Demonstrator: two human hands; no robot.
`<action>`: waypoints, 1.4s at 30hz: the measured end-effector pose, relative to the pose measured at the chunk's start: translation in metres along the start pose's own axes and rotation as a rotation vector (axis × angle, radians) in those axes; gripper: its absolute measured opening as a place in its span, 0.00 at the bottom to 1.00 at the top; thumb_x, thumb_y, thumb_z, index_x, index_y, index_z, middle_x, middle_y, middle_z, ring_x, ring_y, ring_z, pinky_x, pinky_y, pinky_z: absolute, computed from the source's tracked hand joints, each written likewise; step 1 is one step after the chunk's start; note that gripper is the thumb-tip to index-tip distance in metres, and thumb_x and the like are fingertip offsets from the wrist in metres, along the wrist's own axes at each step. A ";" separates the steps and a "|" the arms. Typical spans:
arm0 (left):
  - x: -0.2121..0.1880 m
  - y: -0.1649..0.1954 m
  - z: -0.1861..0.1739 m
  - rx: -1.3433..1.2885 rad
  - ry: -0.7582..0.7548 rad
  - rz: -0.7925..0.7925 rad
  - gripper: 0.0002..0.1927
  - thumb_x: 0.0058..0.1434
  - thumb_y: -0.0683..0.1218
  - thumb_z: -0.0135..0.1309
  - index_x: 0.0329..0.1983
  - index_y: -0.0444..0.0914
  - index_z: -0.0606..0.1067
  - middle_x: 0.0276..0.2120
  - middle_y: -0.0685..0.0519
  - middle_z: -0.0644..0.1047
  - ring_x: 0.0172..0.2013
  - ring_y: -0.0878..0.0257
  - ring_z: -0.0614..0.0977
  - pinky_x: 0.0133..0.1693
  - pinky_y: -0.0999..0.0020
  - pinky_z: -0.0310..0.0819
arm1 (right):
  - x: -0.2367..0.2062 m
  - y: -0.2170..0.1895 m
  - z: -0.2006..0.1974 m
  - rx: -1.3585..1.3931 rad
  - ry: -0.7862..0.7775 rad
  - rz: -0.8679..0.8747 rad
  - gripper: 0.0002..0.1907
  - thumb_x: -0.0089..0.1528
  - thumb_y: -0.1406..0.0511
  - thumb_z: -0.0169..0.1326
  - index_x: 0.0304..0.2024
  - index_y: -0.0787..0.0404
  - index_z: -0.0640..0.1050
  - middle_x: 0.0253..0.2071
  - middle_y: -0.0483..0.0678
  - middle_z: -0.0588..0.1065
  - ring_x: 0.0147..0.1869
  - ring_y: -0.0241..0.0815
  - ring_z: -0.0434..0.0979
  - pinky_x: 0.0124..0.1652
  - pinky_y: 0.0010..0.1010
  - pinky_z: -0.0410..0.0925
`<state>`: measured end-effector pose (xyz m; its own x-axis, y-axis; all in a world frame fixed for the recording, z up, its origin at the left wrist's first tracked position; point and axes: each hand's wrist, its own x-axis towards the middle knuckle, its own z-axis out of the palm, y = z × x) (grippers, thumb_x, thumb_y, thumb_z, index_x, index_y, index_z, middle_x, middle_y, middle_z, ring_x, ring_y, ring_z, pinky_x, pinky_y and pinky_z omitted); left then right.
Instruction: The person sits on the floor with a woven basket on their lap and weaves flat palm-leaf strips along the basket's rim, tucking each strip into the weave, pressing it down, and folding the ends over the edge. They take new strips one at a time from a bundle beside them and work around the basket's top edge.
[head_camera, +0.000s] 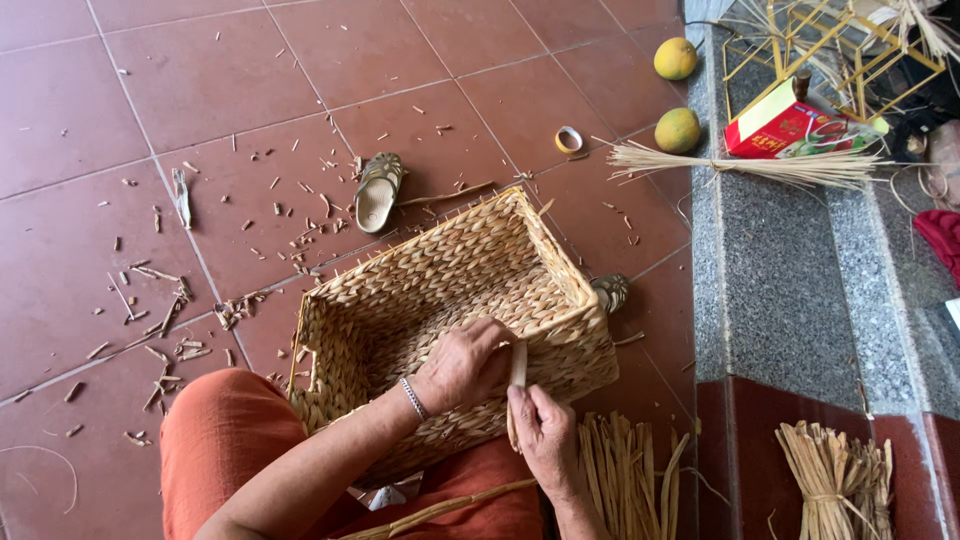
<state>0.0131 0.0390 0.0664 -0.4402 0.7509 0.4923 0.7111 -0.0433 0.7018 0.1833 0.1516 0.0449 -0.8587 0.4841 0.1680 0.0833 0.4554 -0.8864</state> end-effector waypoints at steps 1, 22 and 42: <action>-0.002 0.005 -0.003 0.076 0.025 0.052 0.16 0.57 0.42 0.58 0.48 0.36 0.74 0.41 0.46 0.77 0.40 0.50 0.80 0.38 0.55 0.77 | 0.000 0.005 0.001 -0.053 0.027 -0.060 0.20 0.69 0.65 0.51 0.22 0.61 0.69 0.14 0.40 0.68 0.14 0.29 0.67 0.16 0.25 0.58; 0.020 -0.088 0.031 -0.828 -0.099 -0.906 0.27 0.60 0.52 0.65 0.54 0.29 0.73 0.37 0.47 0.81 0.37 0.58 0.82 0.41 0.64 0.81 | 0.079 -0.020 -0.026 -0.475 -0.004 -0.107 0.07 0.66 0.61 0.59 0.44 0.55 0.79 0.17 0.45 0.76 0.18 0.34 0.77 0.19 0.31 0.65; 0.027 -0.090 0.005 -0.151 -0.222 -0.059 0.09 0.59 0.36 0.60 0.41 0.40 0.80 0.36 0.51 0.84 0.38 0.57 0.87 0.41 0.64 0.82 | 0.061 -0.035 -0.003 -0.129 0.033 0.154 0.28 0.58 0.71 0.62 0.60 0.54 0.70 0.14 0.38 0.65 0.19 0.27 0.62 0.22 0.23 0.59</action>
<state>-0.0604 0.0668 0.0139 -0.3356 0.8805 0.3348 0.5909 -0.0801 0.8028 0.1298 0.1676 0.0876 -0.8142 0.5783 0.0509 0.2781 0.4655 -0.8402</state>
